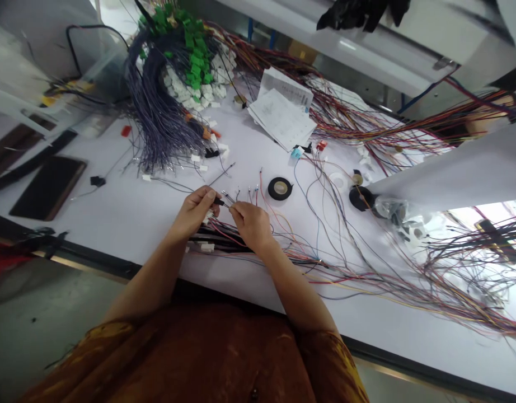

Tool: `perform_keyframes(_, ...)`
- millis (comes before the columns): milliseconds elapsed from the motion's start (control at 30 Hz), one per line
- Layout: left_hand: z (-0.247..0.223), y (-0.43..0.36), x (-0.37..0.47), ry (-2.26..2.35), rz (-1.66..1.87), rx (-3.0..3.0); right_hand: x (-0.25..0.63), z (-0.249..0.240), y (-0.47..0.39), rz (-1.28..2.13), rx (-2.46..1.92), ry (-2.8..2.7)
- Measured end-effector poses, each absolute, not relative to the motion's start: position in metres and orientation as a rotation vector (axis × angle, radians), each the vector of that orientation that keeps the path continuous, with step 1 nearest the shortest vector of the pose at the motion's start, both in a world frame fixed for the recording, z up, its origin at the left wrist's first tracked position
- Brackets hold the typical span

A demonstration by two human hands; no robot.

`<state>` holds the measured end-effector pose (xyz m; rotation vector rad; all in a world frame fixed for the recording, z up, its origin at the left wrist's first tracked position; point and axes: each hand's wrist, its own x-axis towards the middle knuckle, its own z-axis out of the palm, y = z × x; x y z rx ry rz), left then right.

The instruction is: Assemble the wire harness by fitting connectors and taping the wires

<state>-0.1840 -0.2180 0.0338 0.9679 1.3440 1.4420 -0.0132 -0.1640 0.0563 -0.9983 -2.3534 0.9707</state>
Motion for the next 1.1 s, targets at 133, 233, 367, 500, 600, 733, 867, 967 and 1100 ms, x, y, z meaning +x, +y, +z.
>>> perform_keyframes(133,0.038,-0.219,-0.189,1.285,1.449,0.938,-0.024,0.056,-0.17,0.952,-0.986,-2.379)
perform_keyframes(233,0.04,-0.219,-0.186,1.384,1.534,0.987,-0.031,0.056,-0.174,0.95,-0.964,-2.4)
perform_keyframes(367,0.038,-0.22,-0.181,1.657,1.626,1.069,-0.04,0.058,-0.18,0.894,-0.998,-2.429)
perform_keyframes(500,0.036,-0.223,-0.178,1.897,1.662,1.18,-0.048,0.064,-0.188,0.944,-1.063,-2.506)
perform_keyframes(600,0.036,-0.224,-0.177,1.963,1.651,1.23,-0.051,0.069,-0.193,0.966,-1.099,-2.645)
perform_keyframes(733,0.037,-0.225,-0.177,2.044,1.689,1.237,-0.039,0.061,-0.194,0.859,-1.101,-2.779)
perform_keyframes(867,0.037,-0.223,-0.177,2.044,1.738,1.177,-0.015,0.04,-0.194,0.774,-1.111,-2.805)
perform_keyframes(967,0.034,-0.22,-0.18,1.876,1.785,1.082,-0.004,0.029,-0.192,0.803,-1.084,-2.684)
perform_keyframes(1100,0.028,-0.215,-0.189,1.48,1.696,0.838,-0.001,0.027,-0.187,0.952,-1.076,-2.374)
